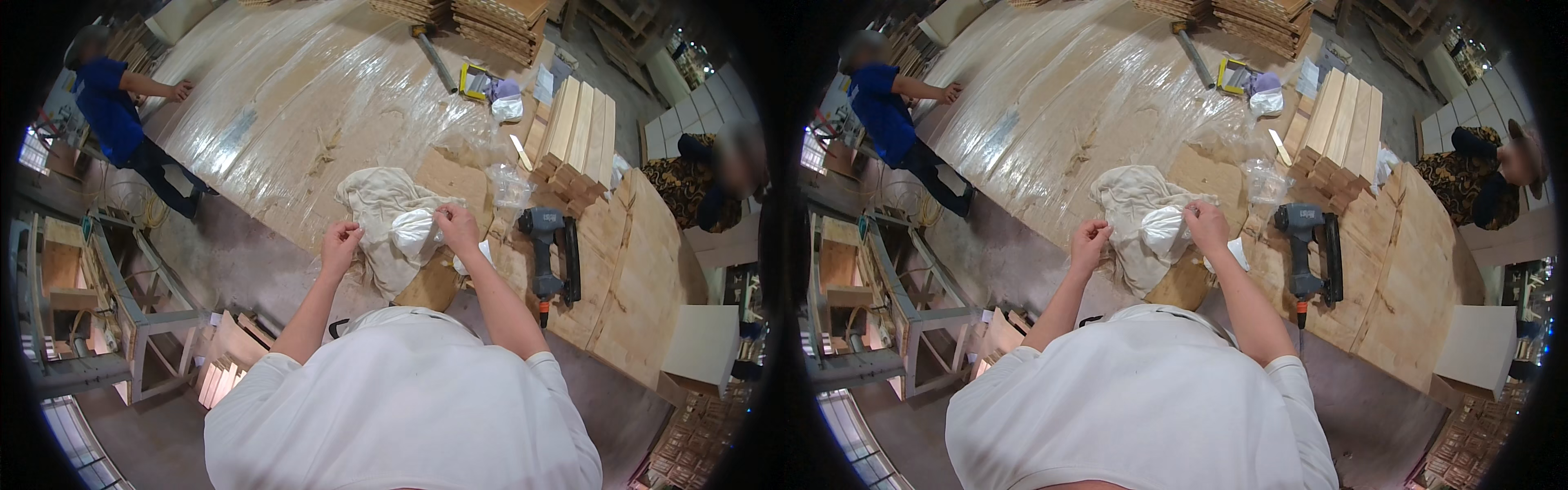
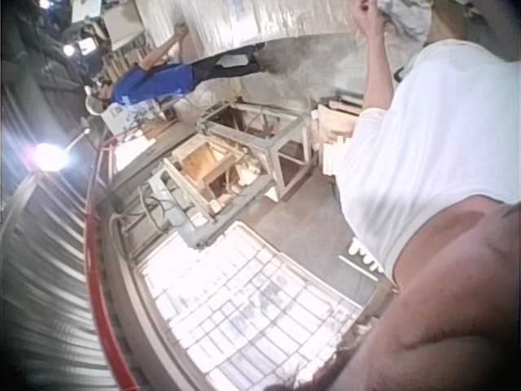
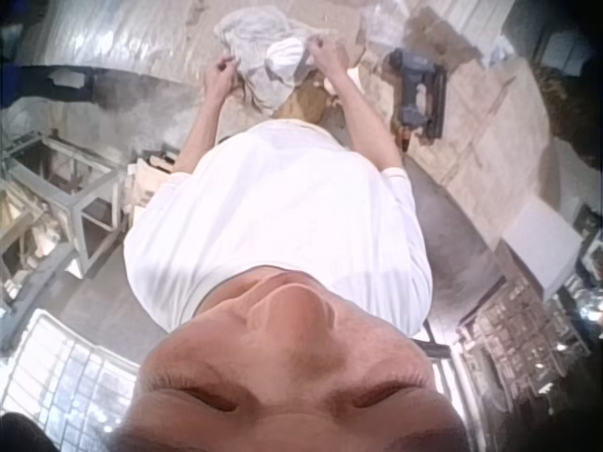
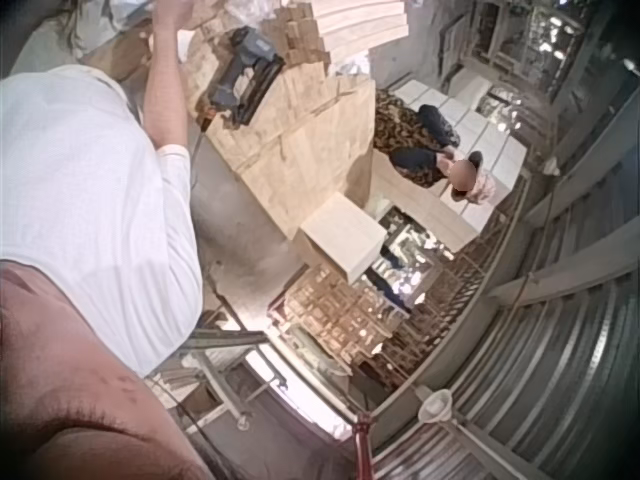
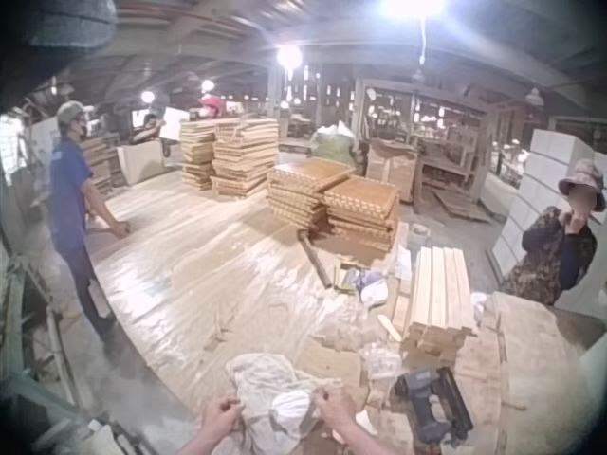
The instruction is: The person wraps small white items in plastic bags and ties them with string. They handle the items one by one, placing them on a workbench, wrapping them, and then tying the bags shut. The person also moves wrapped items to a nearby shelf.
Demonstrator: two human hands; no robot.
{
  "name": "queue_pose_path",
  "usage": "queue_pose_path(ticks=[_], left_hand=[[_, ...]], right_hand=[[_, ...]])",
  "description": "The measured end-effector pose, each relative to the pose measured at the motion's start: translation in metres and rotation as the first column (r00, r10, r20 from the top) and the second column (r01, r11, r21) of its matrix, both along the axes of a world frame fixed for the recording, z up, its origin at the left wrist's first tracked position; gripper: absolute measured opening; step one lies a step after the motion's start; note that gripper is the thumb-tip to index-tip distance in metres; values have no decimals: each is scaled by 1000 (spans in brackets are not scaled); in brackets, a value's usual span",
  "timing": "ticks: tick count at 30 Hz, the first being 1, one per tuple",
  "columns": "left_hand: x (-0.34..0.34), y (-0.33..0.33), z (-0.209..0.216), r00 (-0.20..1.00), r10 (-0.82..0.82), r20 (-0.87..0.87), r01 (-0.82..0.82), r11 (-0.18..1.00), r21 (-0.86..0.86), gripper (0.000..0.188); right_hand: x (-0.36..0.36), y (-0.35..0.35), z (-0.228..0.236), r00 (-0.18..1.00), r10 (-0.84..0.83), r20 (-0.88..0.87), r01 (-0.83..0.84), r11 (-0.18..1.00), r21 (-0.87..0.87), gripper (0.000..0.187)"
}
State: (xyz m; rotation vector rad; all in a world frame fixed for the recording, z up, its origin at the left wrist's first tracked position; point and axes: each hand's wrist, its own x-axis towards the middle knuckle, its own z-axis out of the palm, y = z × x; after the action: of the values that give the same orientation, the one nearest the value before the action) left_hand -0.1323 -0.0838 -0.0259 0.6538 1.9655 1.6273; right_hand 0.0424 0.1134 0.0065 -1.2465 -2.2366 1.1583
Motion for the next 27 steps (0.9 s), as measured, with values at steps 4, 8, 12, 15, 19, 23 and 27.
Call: queue_pose_path(ticks=[4,8,12,15,19,23,27], left_hand=[[-3,-1,-5,1000,3,-8,-3,1000,-1,16],[-4,-2,-8,1000,24,5,-24,1000,11,13],[-3,1,-7,991,71,116,-76,996,46,18],[-8,8,2,996,39,85,-34,998,-55,23],[-10,14,16,797,-54,-601,-29,991,-128,31],[-14,14,20,872,50,-487,-109,990,-92,35],[-25,3,22,940,97,-327,-126,990,-69,34]], right_hand=[[0,7,-11,993,-9,-118,-2,996,-87,24],[4,8,-12,974,-68,-214,7,962,-273,21],[4,6,-14,969,-141,-203,51,918,-392,20],[10,16,-21,970,-132,-203,48,926,-374,21],[22,24,-6,971,-177,-158,143,968,-207,31],[42,24,15,967,-163,-199,131,978,-163,39],[58,18,25,936,-221,-273,138,947,-290,35]])
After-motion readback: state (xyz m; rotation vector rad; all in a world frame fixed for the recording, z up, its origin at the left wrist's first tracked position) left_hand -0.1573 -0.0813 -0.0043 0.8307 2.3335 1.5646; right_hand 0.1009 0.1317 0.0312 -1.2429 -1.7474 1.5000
